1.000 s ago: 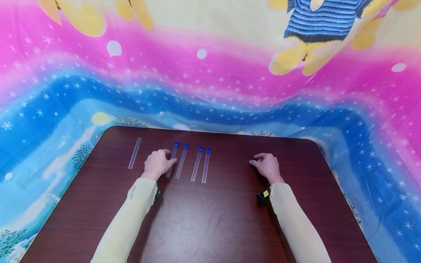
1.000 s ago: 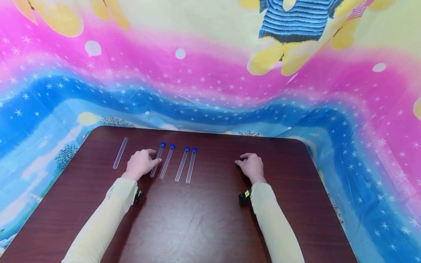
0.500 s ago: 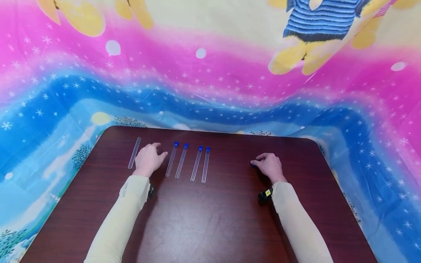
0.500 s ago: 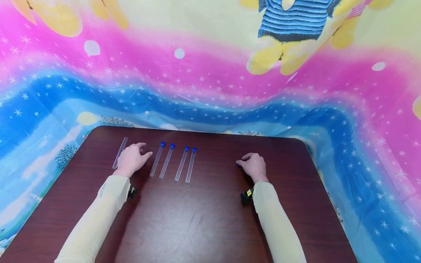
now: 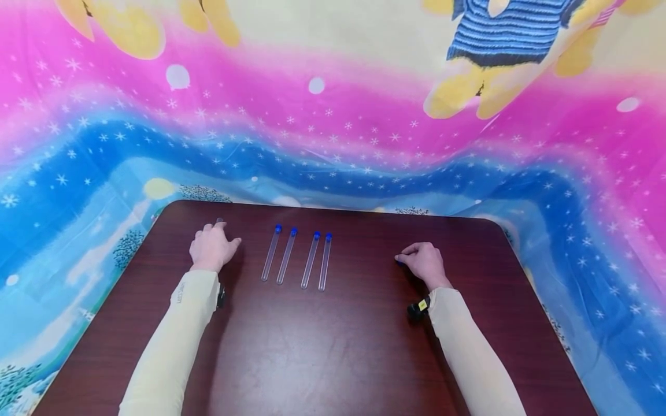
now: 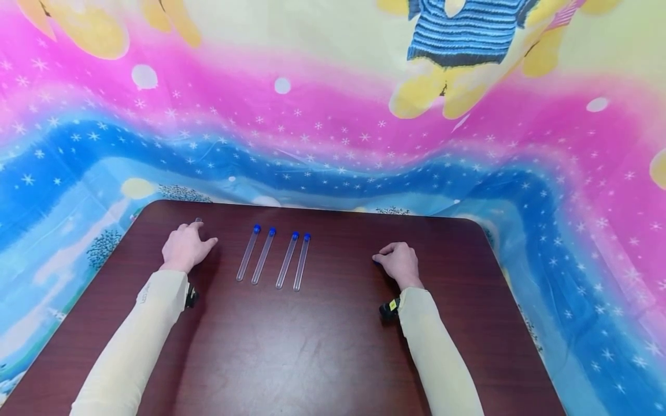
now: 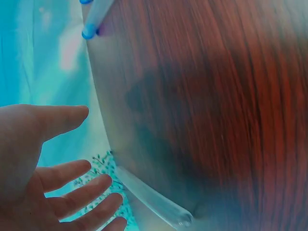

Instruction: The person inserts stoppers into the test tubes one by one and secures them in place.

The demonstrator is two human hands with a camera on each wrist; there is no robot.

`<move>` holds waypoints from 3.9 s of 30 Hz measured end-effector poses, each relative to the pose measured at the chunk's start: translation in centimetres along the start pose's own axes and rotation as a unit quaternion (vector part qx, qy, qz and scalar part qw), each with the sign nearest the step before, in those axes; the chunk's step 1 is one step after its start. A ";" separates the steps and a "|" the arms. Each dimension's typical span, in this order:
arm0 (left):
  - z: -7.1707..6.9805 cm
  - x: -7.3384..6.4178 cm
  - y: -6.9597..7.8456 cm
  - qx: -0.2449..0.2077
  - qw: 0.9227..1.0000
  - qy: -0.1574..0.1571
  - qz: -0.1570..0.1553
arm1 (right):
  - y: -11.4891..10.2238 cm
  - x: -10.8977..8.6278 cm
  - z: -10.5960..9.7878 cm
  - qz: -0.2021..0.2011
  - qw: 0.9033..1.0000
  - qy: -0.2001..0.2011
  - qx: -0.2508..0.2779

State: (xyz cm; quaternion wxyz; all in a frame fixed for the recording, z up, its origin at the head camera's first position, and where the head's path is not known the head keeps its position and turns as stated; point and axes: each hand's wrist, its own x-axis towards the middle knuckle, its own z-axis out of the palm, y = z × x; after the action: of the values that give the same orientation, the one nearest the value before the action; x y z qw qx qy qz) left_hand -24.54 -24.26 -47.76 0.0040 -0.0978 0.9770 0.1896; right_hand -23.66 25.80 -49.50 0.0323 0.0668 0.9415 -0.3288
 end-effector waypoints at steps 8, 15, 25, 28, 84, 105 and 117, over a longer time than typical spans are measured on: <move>-0.2 0.4 -1.5 -0.002 0.999 -0.006 -0.031 | -0.2 0.0 0.1 -0.006 1.000 0.001 0.005; 0.0 0.7 -2.5 -0.010 0.999 -0.010 -0.040 | -0.2 0.1 0.1 -0.015 1.000 -0.004 0.004; 0.2 1.1 -3.3 -0.031 0.998 -0.003 -0.049 | -0.1 0.3 0.2 -0.019 1.000 0.006 -0.006; 0.2 1.1 -3.3 -0.033 0.998 -0.007 -0.052 | -0.2 0.3 0.2 -0.018 1.000 0.011 -0.008; -1.8 0.6 0.6 -0.074 0.996 0.050 0.004 | 0.0 0.2 -0.3 -0.019 0.997 0.032 0.066; -1.8 0.0 3.1 -0.113 0.988 0.083 0.058 | 0.0 0.3 -0.1 -0.037 0.992 0.070 0.093; -1.4 -0.5 4.7 -0.126 0.985 0.080 0.091 | -0.5 0.3 -0.3 -0.057 0.990 0.085 0.102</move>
State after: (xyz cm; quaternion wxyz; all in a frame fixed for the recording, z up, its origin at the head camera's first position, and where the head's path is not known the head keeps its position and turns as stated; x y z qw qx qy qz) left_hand -24.92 -20.48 -44.67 -0.1039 -0.0230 0.9473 0.3023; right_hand -24.06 25.66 -48.96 -0.0737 0.0440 0.9048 -0.4171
